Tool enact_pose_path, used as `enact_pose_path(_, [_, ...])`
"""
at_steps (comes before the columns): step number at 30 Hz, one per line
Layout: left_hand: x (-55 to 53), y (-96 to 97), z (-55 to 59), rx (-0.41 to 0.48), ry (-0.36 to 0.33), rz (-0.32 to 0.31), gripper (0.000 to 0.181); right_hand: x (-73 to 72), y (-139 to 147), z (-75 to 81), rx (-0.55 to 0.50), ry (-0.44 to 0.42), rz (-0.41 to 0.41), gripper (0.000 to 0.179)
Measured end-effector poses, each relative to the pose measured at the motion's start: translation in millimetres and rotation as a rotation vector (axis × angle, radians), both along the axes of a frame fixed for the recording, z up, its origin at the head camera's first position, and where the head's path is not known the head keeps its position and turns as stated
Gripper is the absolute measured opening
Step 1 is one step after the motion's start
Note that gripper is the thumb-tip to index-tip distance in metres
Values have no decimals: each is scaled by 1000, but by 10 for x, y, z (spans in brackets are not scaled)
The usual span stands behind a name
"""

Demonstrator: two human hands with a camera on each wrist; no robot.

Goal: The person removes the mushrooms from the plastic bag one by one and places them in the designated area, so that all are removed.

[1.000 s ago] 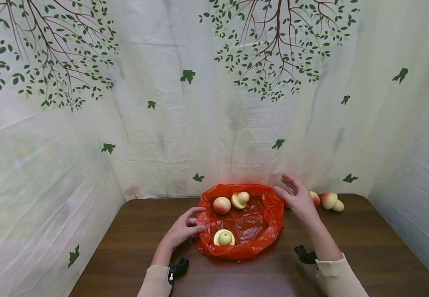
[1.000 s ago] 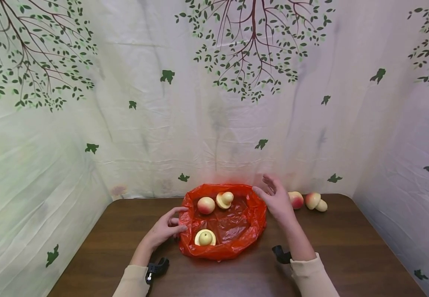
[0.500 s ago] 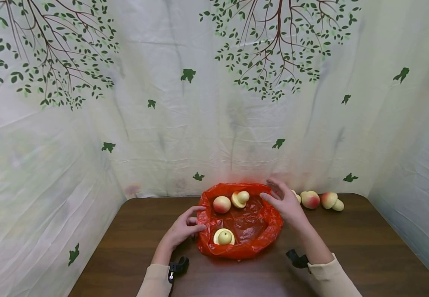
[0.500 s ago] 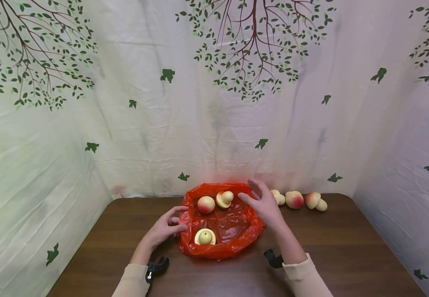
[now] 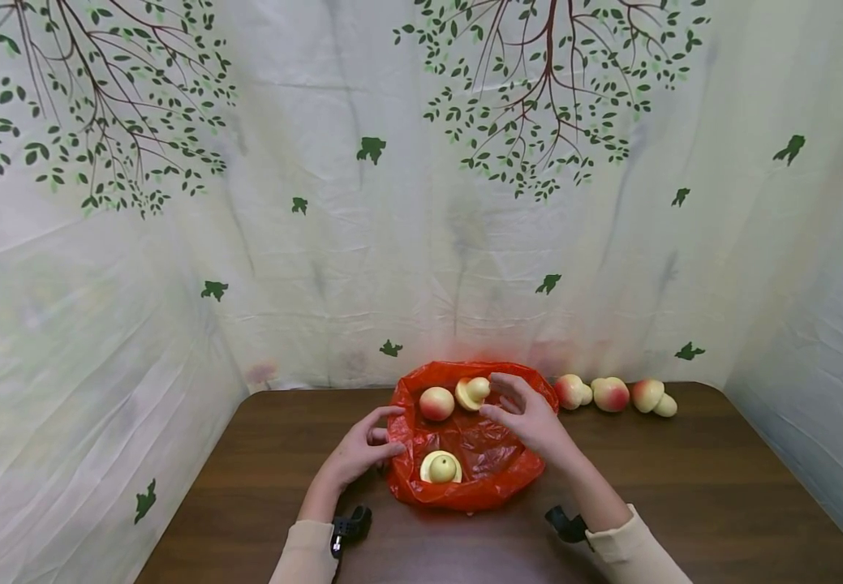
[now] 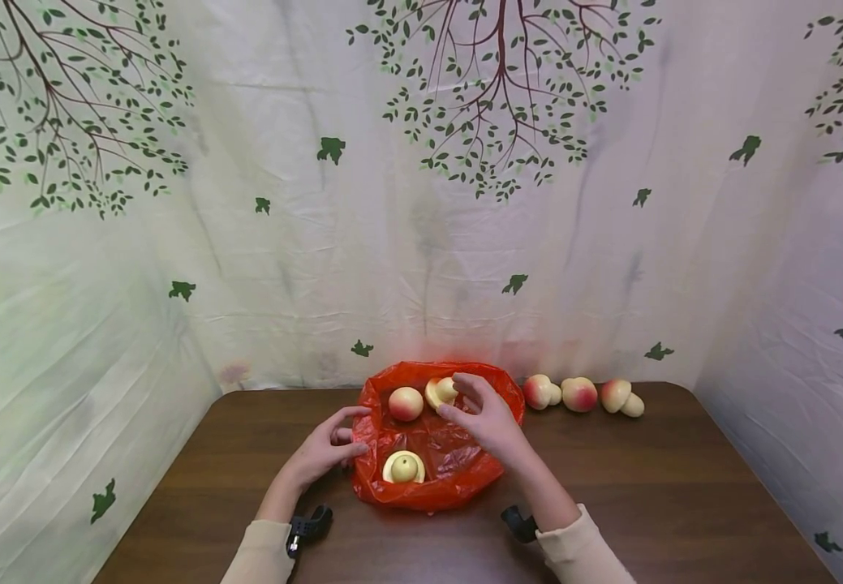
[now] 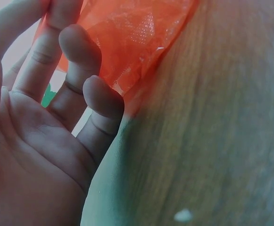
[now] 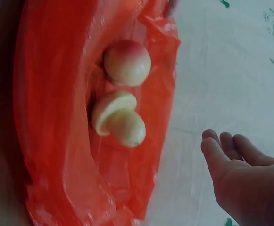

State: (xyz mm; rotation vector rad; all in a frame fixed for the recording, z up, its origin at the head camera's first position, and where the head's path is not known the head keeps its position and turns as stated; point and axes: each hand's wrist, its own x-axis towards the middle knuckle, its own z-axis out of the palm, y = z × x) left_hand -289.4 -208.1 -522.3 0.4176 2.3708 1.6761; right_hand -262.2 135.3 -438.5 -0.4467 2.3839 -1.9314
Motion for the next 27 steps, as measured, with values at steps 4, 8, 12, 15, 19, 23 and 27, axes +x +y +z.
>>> enact_pose_path(4, [6,0,-2,-3,3,-1,61,23,-77,-59,21,-2,38,65])
enact_pose_path(8, [4,-3,-2,-12,2,4,61,46,-151,-103,30,-4,71,65])
enact_pose_path(12, [8,-4,3,-13,1,5,61,76,-221,-139,38,-6,86,63])
enact_pose_path(15, [8,-6,3,-10,1,4,61,97,-269,-164,57,4,98,62])
enact_pose_path(19, [11,-8,-2,-11,-3,8,61,122,-315,-200,109,9,118,65])
enact_pose_path(23, [13,-7,-1,-13,-6,12,61,132,-348,-238,111,-21,140,65])
enact_pose_path(27, [8,-5,3,-15,-7,15,61,126,-377,-294,113,-43,165,66])
